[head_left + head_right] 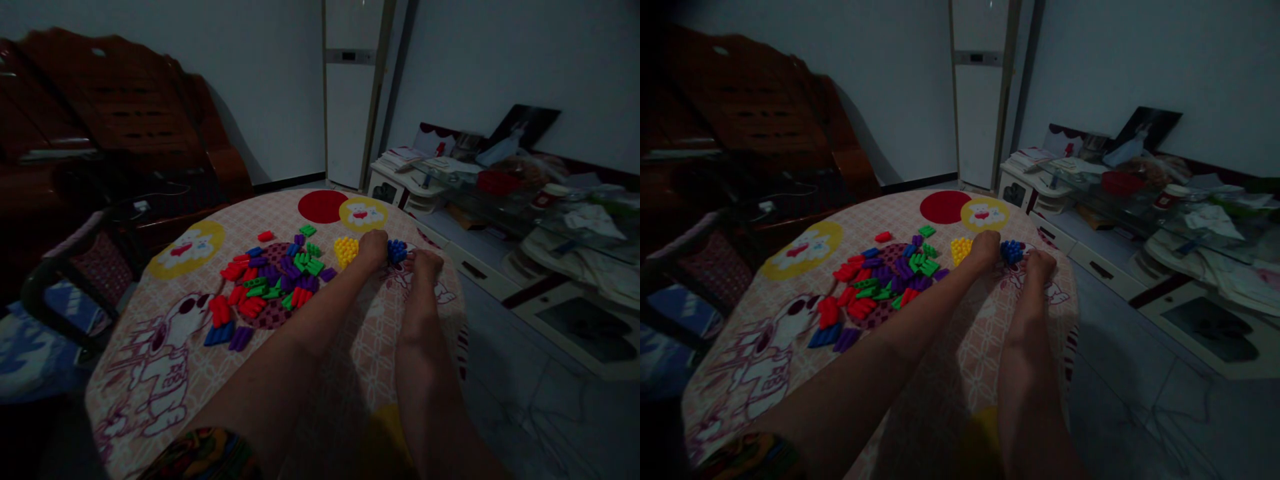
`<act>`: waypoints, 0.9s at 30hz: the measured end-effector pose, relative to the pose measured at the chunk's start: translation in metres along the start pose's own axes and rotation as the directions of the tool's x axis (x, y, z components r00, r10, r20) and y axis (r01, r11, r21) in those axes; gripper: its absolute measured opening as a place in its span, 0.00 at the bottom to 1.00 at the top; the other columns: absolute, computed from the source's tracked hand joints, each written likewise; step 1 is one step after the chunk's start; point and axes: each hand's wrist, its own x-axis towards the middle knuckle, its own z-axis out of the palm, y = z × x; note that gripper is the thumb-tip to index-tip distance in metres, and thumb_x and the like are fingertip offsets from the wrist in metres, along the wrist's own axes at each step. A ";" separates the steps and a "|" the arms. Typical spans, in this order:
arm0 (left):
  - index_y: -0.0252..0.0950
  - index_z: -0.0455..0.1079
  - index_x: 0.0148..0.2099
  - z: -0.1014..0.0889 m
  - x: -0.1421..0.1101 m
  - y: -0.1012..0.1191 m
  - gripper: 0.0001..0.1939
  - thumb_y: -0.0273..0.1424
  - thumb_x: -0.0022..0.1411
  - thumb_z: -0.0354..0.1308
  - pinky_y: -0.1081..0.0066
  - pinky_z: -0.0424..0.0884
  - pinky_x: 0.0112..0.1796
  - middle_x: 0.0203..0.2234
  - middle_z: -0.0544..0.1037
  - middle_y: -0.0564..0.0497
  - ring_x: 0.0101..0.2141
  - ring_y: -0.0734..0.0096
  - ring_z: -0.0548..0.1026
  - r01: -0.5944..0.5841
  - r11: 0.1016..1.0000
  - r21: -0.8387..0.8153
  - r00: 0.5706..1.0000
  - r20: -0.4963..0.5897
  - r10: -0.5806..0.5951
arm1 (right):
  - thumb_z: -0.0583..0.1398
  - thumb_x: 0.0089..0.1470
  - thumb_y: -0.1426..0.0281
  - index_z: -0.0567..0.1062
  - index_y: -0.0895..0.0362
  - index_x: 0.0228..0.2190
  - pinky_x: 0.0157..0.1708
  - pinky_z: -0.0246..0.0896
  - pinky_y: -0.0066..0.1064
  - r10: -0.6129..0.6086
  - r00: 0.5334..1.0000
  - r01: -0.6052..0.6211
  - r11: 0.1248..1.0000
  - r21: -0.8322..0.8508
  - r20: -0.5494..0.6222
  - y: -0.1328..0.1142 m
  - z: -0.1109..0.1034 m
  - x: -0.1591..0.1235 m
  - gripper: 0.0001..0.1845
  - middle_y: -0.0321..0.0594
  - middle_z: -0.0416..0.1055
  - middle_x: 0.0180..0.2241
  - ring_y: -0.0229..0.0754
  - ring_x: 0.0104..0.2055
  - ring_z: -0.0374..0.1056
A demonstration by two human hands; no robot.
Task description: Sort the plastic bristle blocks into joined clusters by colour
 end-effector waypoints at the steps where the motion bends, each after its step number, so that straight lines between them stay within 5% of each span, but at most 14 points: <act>1: 0.27 0.75 0.55 0.002 0.000 0.001 0.19 0.22 0.68 0.49 0.64 0.73 0.52 0.49 0.79 0.31 0.52 0.54 0.78 -0.009 1.000 0.006 1.000 0.009 0.009 | 0.59 0.50 0.76 0.73 0.55 0.22 0.14 0.62 0.25 0.003 1.000 -0.003 1.000 -0.003 -0.001 0.000 0.000 0.000 0.08 0.32 0.70 0.15 0.36 0.14 0.66; 12: 0.25 0.76 0.54 0.008 -0.005 -0.005 0.21 0.31 0.61 0.62 0.64 0.74 0.51 0.48 0.80 0.31 0.52 0.49 0.79 -0.079 0.996 0.029 0.993 0.093 0.076 | 0.58 0.51 0.77 0.73 0.56 0.24 0.13 0.61 0.24 0.028 1.000 -0.028 1.000 0.009 -0.007 -0.005 -0.001 -0.006 0.07 0.30 0.68 0.14 0.36 0.14 0.65; 27: 0.27 0.73 0.56 0.012 -0.003 0.000 0.18 0.26 0.65 0.56 0.62 0.73 0.52 0.51 0.78 0.31 0.53 0.52 0.77 0.045 0.999 -0.017 0.998 0.045 -0.044 | 0.58 0.49 0.77 0.73 0.56 0.22 0.13 0.60 0.25 -0.010 1.000 0.010 1.000 0.024 0.001 0.002 0.000 0.000 0.08 0.31 0.69 0.14 0.37 0.14 0.65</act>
